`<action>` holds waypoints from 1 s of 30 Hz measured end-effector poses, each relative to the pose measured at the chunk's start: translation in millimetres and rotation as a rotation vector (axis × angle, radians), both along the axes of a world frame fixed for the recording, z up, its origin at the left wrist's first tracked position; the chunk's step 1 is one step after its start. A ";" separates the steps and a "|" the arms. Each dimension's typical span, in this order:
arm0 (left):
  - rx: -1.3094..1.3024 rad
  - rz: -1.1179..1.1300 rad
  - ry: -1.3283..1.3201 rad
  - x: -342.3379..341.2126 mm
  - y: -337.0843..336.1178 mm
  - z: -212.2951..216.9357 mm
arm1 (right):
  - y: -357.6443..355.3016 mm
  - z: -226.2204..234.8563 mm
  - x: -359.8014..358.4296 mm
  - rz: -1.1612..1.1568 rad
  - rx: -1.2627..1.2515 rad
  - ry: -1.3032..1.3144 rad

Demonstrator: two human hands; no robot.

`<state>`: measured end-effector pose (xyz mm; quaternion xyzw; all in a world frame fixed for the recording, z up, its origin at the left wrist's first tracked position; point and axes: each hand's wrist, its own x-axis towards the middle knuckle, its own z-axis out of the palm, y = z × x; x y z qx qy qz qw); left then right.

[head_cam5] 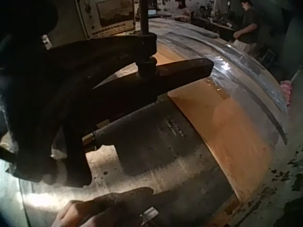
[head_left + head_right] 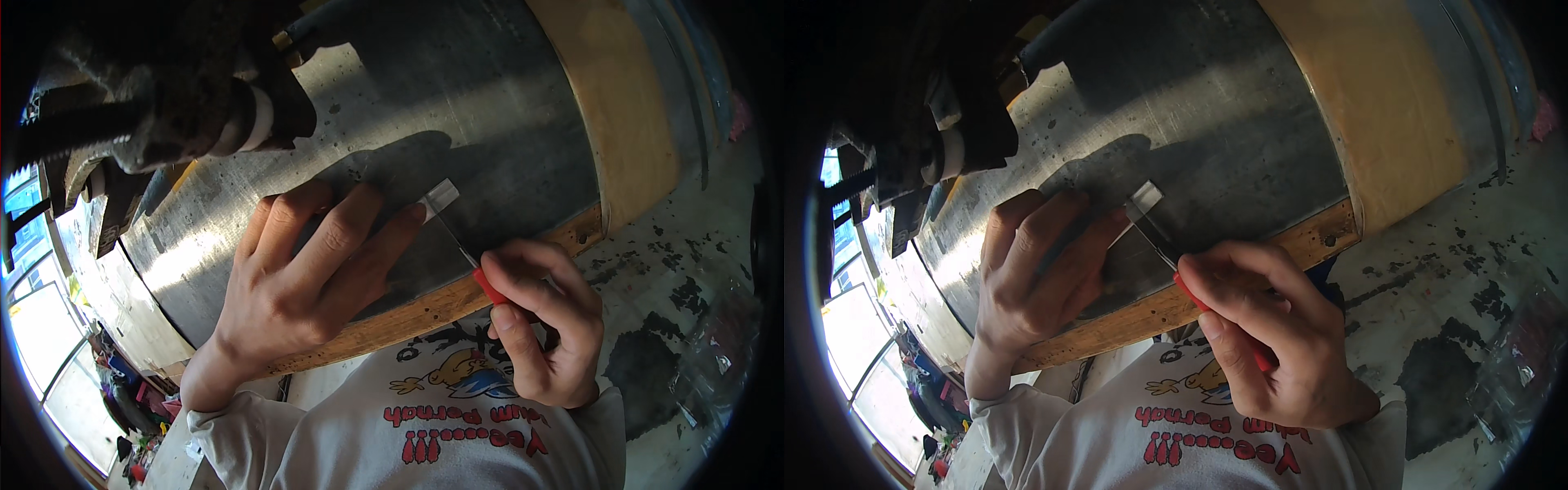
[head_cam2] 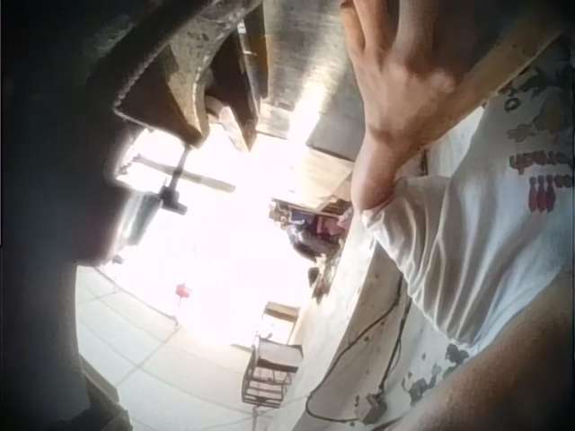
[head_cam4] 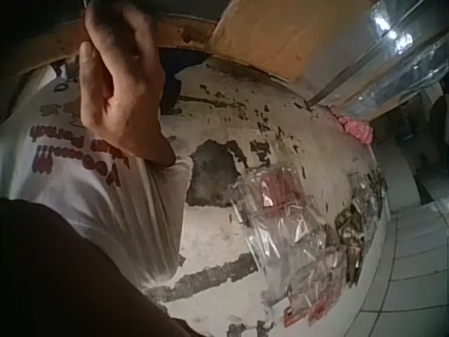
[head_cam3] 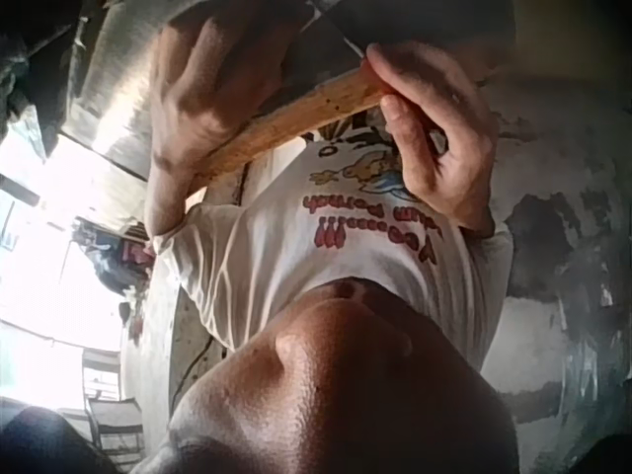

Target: The person uses a hand-operated press on yellow plastic pieces, trims the edges with a utility knife, and applies red tape to the back of the items.

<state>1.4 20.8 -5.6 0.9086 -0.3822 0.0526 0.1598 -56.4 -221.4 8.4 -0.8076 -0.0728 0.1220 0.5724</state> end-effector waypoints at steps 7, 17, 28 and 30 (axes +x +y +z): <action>-0.021 -0.010 -0.010 1.2 0.2 -1.9 | 0.5 0.2 1.5 0.009 0.011 -0.015; 0.002 -0.022 0.004 1.8 1.1 -0.9 | 0.3 -9.8 -2.8 -0.023 -0.012 -0.079; 0.018 -0.008 0.002 -0.6 -0.8 1.5 | 1.6 -7.6 -5.6 -0.007 -0.067 -0.139; 0.003 -0.004 -0.009 -1.2 -1.1 1.2 | 2.4 -4.7 -7.2 -0.043 -0.038 -0.066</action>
